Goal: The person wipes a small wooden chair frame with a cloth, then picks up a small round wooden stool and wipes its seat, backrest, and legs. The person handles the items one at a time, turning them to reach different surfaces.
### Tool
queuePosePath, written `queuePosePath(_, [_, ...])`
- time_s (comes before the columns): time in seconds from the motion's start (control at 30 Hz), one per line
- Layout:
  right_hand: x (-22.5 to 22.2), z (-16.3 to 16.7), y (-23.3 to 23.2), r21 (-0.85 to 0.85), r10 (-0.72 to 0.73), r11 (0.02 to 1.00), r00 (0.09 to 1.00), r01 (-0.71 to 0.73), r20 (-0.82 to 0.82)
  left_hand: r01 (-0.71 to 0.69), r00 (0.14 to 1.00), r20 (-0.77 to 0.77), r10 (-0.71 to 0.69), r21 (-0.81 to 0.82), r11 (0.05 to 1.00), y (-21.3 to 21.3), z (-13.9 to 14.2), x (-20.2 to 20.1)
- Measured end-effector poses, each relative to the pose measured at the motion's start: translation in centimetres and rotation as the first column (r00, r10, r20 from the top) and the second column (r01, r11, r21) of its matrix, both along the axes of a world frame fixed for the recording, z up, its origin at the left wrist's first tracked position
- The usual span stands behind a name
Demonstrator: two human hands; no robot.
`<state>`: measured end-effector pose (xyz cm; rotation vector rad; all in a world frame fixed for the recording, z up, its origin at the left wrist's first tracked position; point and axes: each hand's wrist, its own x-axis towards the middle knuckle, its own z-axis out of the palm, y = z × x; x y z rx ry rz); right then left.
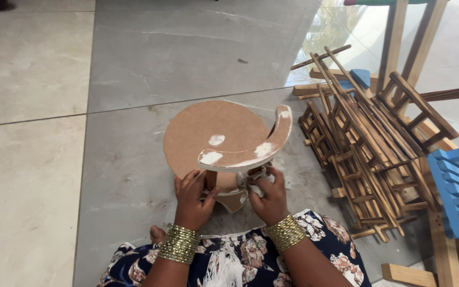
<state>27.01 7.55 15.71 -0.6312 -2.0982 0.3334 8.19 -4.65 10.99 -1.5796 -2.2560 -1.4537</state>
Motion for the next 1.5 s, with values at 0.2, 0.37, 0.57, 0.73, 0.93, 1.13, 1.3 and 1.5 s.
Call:
queuePosePath(0.2, [1.2, -0.3, -2.7, -0.117, 0.040, 0.992, 0.997, -0.048, -0.071, -0.014, 1.000, 0.018, 0.013, 0.045, 0.999, 0.3, 1.0, 0.4])
queuePosePath(0.37, [-2.4, -0.2, -4.7, -0.069, 0.148, 0.983, 0.960, -0.168, -0.238, 0.007, 0.999, -0.044, -0.005, 0.047, 0.999, 0.1, 1.7, 0.4])
queuePosePath(0.57, [-6.1, 0.9, -4.9, -0.074, 0.197, 0.979, 0.974, -0.190, 0.110, 0.173, 0.970, -0.180, -0.166, 0.022, 0.985, -0.3, 2.2, -0.5])
queuePosePath(0.73, [-4.2, 2.8, -5.1, 0.061, 0.144, 0.985, 0.969, -0.159, 0.203, 0.094, 0.990, -0.099, -0.099, -0.046, 0.994, -0.6, 2.6, 0.1])
queuePosePath(0.93, [-1.7, 5.3, -4.4, -0.160, 0.059, 0.987, 0.984, -0.031, 0.168, 0.061, 0.998, -0.025, -0.065, -0.125, 0.990, -0.7, 3.4, 0.4])
queuePosePath(1.13, [-2.1, 5.7, -5.3, -0.088, -0.001, 0.996, 0.967, 0.024, 0.256, 0.033, 0.998, -0.056, -0.040, -0.119, 0.992, -0.4, 3.5, 0.8])
queuePosePath(1.3, [-5.1, 4.6, -7.1, 0.051, -0.036, 0.999, 0.930, 0.019, 0.366, 0.057, 0.989, -0.129, -0.067, -0.080, 0.995, -0.7, 3.8, 0.1])
queuePosePath(1.5, [-2.8, 5.2, -6.8, 0.064, 0.107, 0.989, 0.937, -0.135, 0.334, 0.043, 0.997, -0.060, -0.049, -0.104, 0.994, -1.1, 4.3, 0.1])
